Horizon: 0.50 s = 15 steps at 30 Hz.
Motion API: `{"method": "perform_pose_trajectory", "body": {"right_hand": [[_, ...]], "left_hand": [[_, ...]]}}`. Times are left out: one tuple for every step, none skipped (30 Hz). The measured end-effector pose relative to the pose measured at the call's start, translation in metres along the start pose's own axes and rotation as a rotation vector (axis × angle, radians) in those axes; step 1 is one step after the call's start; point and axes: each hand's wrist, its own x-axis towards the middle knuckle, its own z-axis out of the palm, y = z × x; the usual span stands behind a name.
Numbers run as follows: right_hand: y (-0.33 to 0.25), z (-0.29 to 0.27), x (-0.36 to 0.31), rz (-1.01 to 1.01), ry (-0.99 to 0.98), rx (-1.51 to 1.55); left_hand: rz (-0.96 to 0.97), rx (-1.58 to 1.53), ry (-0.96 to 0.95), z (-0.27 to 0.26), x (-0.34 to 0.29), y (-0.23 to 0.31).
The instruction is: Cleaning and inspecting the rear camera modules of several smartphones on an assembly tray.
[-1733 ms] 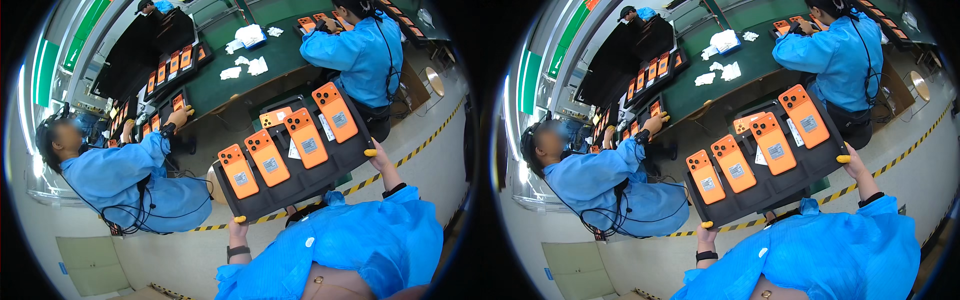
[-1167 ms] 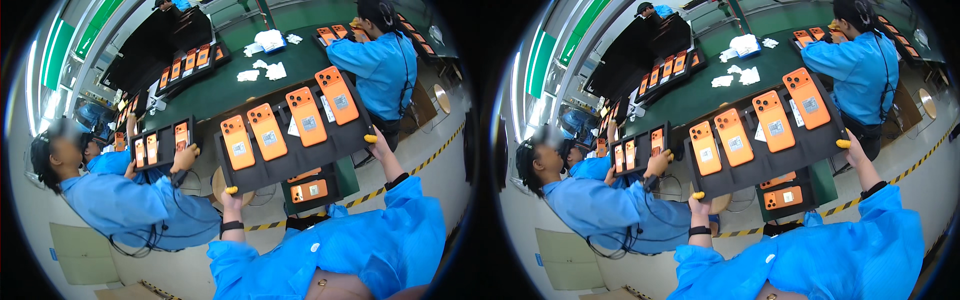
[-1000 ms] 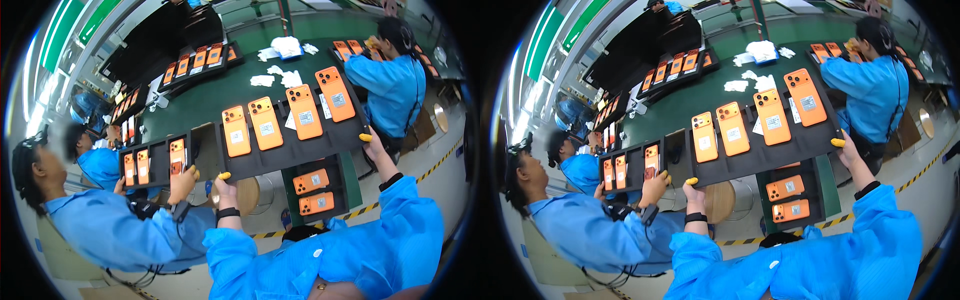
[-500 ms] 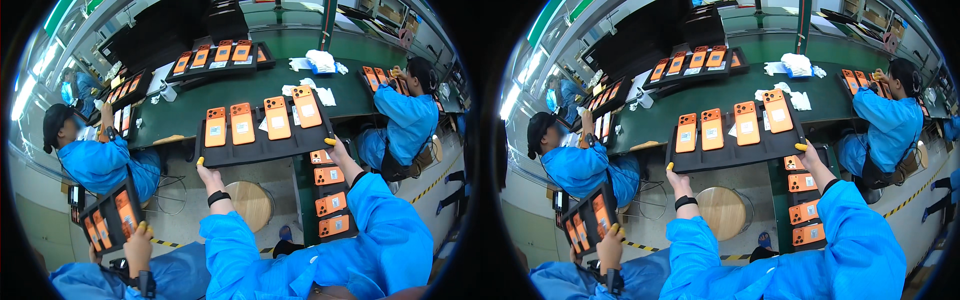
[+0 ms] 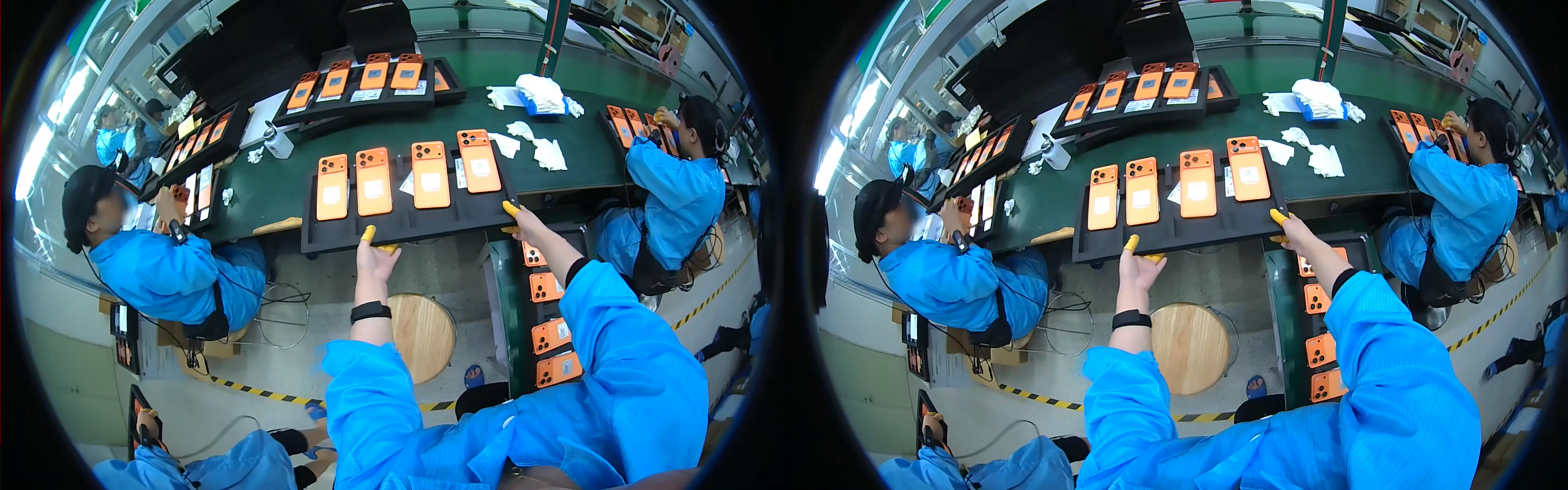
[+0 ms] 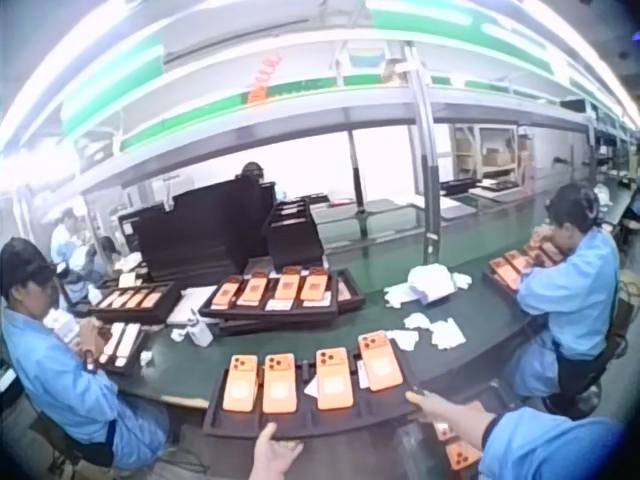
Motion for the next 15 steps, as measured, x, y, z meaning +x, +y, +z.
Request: {"method": "perform_pose_trajectory", "body": {"right_hand": [[-0.003,0.002,0.005,-0.001,-0.002,0.004],[-0.005,0.004,0.013,-0.021,0.028,0.06],[-0.004,0.002,0.02,-0.041,0.065,0.118],[0.001,0.0,0.031,-0.122,-0.007,0.285],[0.005,0.004,0.029,-0.119,-0.005,0.285],[0.004,0.007,0.024,-0.136,-0.024,0.485],[0.004,0.012,0.018,-0.155,-0.044,0.684],[0.005,0.021,0.012,-0.165,0.006,0.75],[0.011,0.023,0.005,-0.132,-0.035,0.741],[0.025,0.026,0.005,-0.139,-0.103,0.647],[0.035,0.032,-0.012,-0.126,-0.121,0.55],[0.052,0.03,-0.023,-0.103,-0.204,0.388],[0.081,0.017,-0.018,-0.023,-0.418,0.416],[0.089,0.023,-0.044,0.098,-0.453,0.316],[0.101,0.024,-0.067,0.17,-0.501,0.219]], "left_hand": [[0.005,-0.018,-0.025,-0.001,0.003,0.001],[0.009,-0.038,-0.054,0.0,0.008,0.001],[0.002,-0.034,-0.063,0.003,0.013,0.001],[0.083,-0.083,-0.099,0.007,0.019,0.002],[0.167,-0.135,-0.122,0.006,0.022,0.004],[0.198,-0.134,-0.062,0.019,0.019,0.004],[0.191,-0.136,-0.073,0.022,0.022,0.004],[0.234,-0.106,-0.041,0.018,0.025,0.005],[0.273,-0.077,-0.013,0.015,0.032,0.005],[0.293,-0.082,-0.049,0.008,0.036,0.004],[0.291,-0.051,-0.017,-0.001,0.037,0.001],[0.296,-0.036,-0.032,-0.009,0.031,-0.006],[0.256,-0.045,-0.031,-0.019,0.028,-0.019],[0.252,-0.078,-0.027,-0.043,0.017,-0.027],[0.255,-0.15,-0.075,-0.083,0.006,-0.038]]}}
